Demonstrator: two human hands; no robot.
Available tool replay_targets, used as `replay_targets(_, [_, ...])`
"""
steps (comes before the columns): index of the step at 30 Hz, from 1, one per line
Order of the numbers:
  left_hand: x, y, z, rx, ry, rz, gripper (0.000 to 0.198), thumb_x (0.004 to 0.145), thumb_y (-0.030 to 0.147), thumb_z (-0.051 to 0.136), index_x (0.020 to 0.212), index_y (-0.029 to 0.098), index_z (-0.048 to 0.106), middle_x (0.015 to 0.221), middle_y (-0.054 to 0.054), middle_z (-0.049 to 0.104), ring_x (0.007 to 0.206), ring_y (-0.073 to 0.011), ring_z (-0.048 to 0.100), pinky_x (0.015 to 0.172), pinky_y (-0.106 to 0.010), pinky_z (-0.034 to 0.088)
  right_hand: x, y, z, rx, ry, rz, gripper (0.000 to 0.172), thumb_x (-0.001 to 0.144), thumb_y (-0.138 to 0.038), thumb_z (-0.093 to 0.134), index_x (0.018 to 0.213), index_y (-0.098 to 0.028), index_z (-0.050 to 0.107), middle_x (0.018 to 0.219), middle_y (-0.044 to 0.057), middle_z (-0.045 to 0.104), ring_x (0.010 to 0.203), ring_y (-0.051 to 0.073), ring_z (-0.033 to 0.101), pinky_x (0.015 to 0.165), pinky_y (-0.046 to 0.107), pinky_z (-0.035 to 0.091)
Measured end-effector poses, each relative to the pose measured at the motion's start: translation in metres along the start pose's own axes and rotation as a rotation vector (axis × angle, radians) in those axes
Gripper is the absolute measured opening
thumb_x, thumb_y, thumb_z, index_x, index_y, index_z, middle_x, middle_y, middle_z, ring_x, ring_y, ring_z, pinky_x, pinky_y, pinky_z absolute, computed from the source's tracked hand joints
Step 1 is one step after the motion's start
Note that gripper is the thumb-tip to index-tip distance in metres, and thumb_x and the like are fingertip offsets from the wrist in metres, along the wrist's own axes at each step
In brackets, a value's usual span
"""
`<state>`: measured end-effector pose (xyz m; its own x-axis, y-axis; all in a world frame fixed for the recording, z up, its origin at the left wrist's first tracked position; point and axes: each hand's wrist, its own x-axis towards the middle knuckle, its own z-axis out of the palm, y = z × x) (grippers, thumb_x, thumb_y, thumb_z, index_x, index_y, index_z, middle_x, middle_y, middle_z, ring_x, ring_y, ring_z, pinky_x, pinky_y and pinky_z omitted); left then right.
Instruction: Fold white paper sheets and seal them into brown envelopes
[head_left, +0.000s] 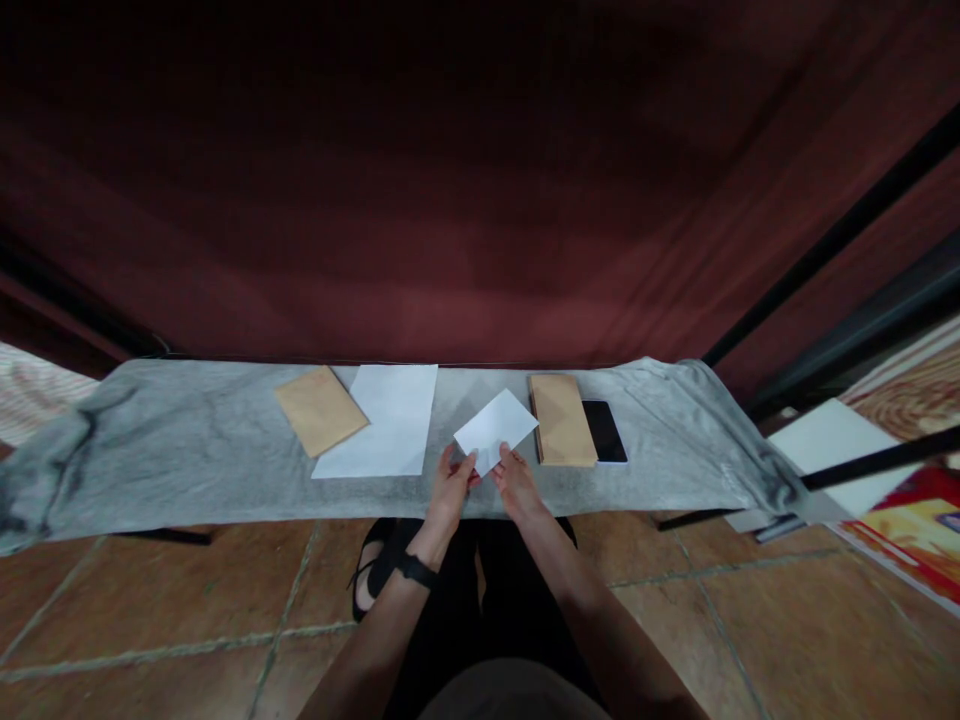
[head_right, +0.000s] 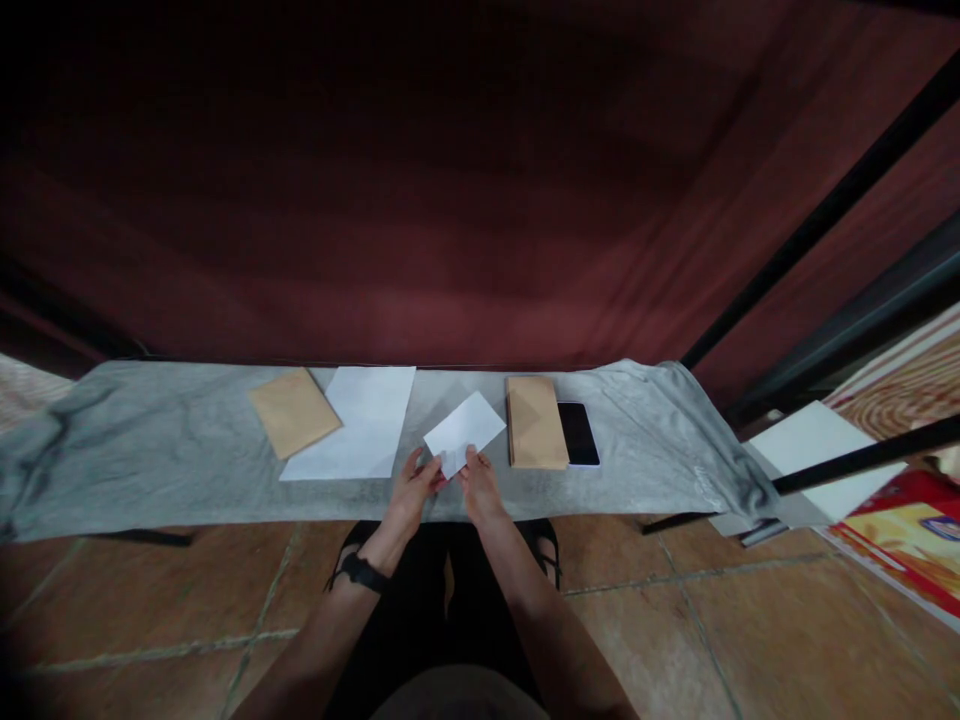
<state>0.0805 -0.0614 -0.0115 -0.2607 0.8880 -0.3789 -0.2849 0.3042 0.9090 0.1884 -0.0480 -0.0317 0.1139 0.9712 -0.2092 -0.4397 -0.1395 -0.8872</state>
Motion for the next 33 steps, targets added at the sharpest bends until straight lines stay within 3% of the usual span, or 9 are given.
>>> replay_targets(4, [0.015,-0.011,0.001,0.111,-0.037,0.063,0.075,0.079,0.015,0.07,0.148,0.018,0.041,0.067,0.005,0.062,0.06,-0.0149,0.064,0.059,-0.026,0.054,-0.008,0.005,-0.005,0.162,0.008,0.161,0.049,0.071,-0.062,0.076,0.098,-0.022,0.065,0.104,0.007,0.077,0.098,0.023,0.072,0.085,0.036,0.058])
replay_targets(9, [0.042,0.0,-0.015,0.476,-0.074,0.219,0.08,0.076,0.008,0.062,0.152,0.012,0.038,0.066,0.004,0.063,0.058,-0.017,0.061,0.066,-0.03,0.053,-0.02,0.007,-0.027,-0.068,-0.107,0.279,0.041,0.077,-0.053,0.074,0.091,-0.014,0.071,0.087,0.013,0.077,0.075,0.024,0.074,0.075,0.04,0.06])
replay_targets(12, [0.051,0.007,-0.025,0.644,-0.045,0.313,0.08,0.074,0.007,0.062,0.152,0.01,0.04,0.069,0.002,0.065,0.065,-0.0193,0.063,0.075,-0.032,0.052,-0.022,0.007,-0.034,-0.475,-0.163,0.034,0.042,0.095,-0.048,0.049,0.103,-0.014,0.073,0.093,0.014,0.078,0.079,0.024,0.075,0.075,0.042,0.061])
replay_targets(14, [0.053,0.008,-0.027,0.699,-0.034,0.349,0.08,0.075,0.008,0.062,0.152,0.01,0.04,0.069,0.002,0.064,0.067,-0.0198,0.064,0.077,-0.033,0.052,-0.019,0.007,-0.035,-0.639,-0.131,-0.139,0.039,0.098,-0.039,0.043,0.112,-0.018,0.073,0.109,0.012,0.076,0.098,0.025,0.073,0.091,0.045,0.058])
replay_targets(17, [0.051,0.006,-0.029,0.751,-0.024,0.406,0.076,0.078,0.009,0.059,0.152,0.013,0.04,0.075,-0.001,0.067,0.071,-0.0197,0.066,0.079,-0.033,0.053,-0.012,0.006,-0.035,-0.975,-0.137,-0.402,0.038,0.098,-0.027,0.045,0.131,-0.021,0.065,0.141,0.01,0.062,0.133,0.024,0.055,0.116,0.044,0.041])
replay_targets(20, [0.048,0.001,-0.028,0.899,0.029,0.528,0.068,0.084,0.011,0.054,0.151,0.014,0.042,0.1,-0.01,0.071,0.089,-0.0231,0.069,0.089,-0.038,0.054,-0.01,0.011,-0.038,-1.465,-0.169,-0.666,0.046,0.101,-0.025,0.046,0.146,-0.015,0.051,0.153,0.013,0.049,0.144,0.025,0.042,0.121,0.048,0.032])
replay_targets(23, [0.043,-0.009,-0.02,1.066,0.038,0.678,0.053,0.093,0.018,0.047,0.146,0.013,0.048,0.129,-0.019,0.064,0.118,-0.0293,0.062,0.105,-0.045,0.048,-0.01,0.018,-0.042,-1.618,-0.162,-0.716,0.051,0.102,-0.028,0.046,0.151,-0.012,0.044,0.156,0.015,0.043,0.146,0.027,0.039,0.121,0.05,0.03])
replay_targets(28, [0.035,-0.035,0.005,1.234,-0.249,0.828,0.054,0.102,0.037,0.037,0.15,0.012,0.043,0.154,-0.016,0.048,0.147,-0.0271,0.038,0.12,-0.048,0.033,-0.009,0.028,-0.048,-1.664,-0.167,-0.749,0.05,0.101,-0.018,0.039,0.151,-0.01,0.042,0.158,0.014,0.04,0.148,0.025,0.037,0.121,0.048,0.029])
replay_targets(33, [0.044,-0.041,0.002,1.34,-0.185,0.84,0.062,0.102,0.045,0.035,0.152,0.009,0.04,0.158,-0.018,0.04,0.15,-0.0282,0.031,0.123,-0.049,0.028,-0.006,0.03,-0.047,-1.673,-0.137,-0.707,0.052,0.1,-0.017,0.04,0.152,-0.011,0.042,0.158,0.014,0.04,0.148,0.024,0.036,0.121,0.045,0.03])
